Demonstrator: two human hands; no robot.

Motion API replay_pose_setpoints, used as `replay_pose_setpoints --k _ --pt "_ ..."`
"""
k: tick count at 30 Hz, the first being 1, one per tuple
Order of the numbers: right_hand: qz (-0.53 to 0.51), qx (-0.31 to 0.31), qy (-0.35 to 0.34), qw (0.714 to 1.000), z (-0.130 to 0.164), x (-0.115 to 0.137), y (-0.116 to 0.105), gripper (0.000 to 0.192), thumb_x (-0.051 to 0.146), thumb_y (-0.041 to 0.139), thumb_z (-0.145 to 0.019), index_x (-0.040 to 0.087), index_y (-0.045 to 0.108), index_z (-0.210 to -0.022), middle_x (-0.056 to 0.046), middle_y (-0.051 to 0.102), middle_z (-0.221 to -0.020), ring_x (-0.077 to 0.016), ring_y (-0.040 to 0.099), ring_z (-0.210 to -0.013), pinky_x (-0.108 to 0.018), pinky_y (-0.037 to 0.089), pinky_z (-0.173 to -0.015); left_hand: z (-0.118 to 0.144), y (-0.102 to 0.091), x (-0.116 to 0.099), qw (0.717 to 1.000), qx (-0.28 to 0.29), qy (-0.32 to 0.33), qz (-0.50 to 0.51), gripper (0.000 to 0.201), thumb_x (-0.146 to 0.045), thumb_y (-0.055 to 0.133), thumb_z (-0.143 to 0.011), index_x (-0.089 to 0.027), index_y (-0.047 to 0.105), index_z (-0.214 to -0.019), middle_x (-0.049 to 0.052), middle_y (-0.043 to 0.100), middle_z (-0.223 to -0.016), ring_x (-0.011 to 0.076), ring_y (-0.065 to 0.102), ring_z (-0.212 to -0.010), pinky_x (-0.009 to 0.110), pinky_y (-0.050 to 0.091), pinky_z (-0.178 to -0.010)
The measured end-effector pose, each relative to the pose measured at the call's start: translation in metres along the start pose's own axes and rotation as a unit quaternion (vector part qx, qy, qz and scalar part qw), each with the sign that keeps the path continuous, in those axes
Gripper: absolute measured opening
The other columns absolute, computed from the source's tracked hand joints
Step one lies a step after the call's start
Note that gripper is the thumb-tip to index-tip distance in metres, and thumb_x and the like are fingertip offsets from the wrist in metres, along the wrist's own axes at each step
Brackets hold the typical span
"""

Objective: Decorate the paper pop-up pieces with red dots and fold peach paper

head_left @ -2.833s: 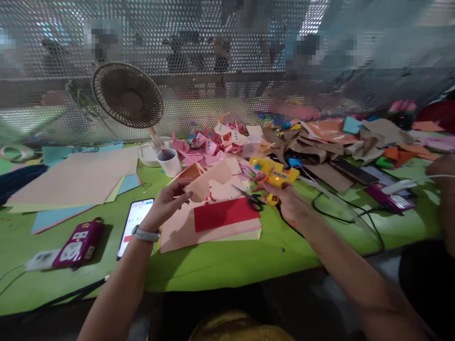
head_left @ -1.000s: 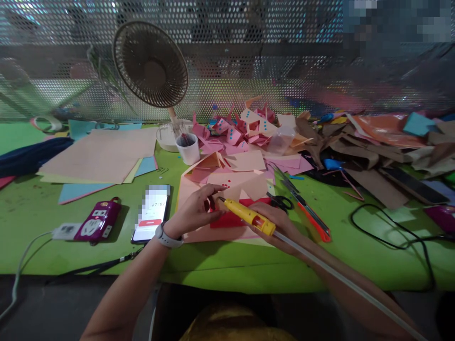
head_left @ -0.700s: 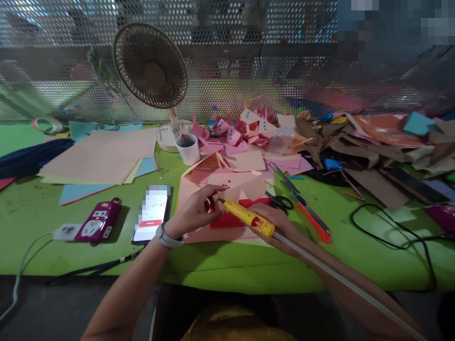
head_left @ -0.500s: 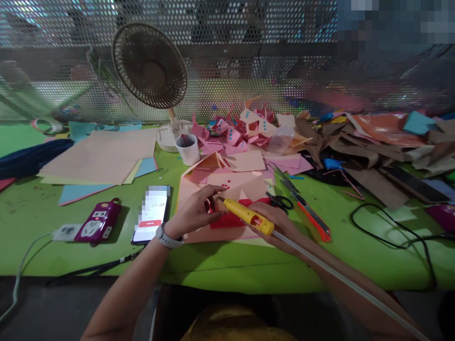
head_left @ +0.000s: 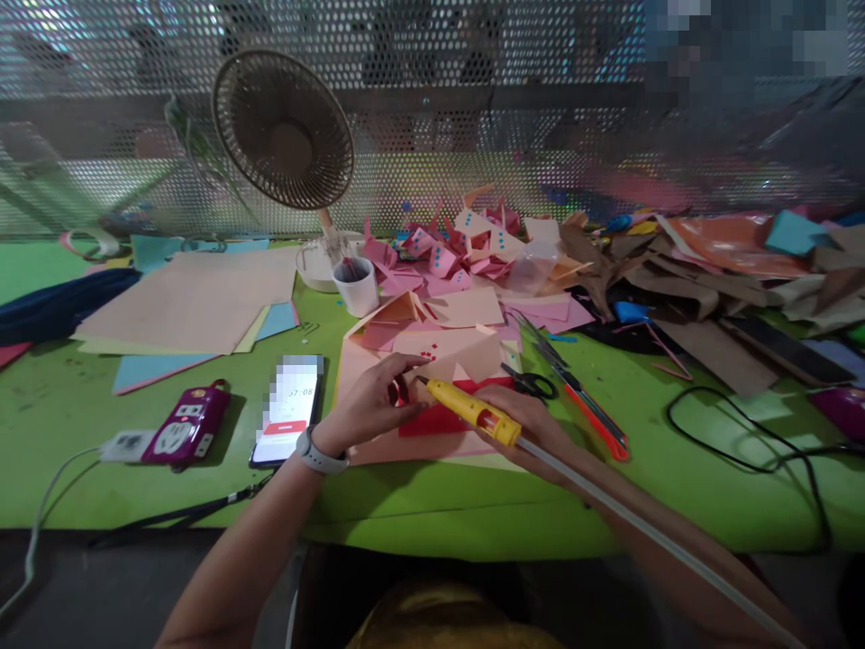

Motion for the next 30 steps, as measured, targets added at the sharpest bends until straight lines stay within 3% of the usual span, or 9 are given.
replay_pose_setpoints --k 30 --pt "0.008 0.047 0.062 0.997 -0.0022 0.0036 -0.0053 0.021 0.026 0.053 -0.084 0.028 0.059 -0.104 -0.005 0.071 -0.097 -0.0207 0.069 -0.084 -0.03 0.054 -0.072 -0.0002 0.0024 0.0002 1.0 0.002 0.0 -0.007 0.051 -0.025 0.068 -0.079 -0.02 0.053 -0.128 0.005 0.057 -0.101 0.0083 0.05 -0.064 0.023 0.048 -0.057"
Point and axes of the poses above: each hand's wrist, its own z-axis away from the middle knuckle, its own y-axis out of the palm, x = y × z, the point moved 4 cm from there along -z, towards the middle knuckle
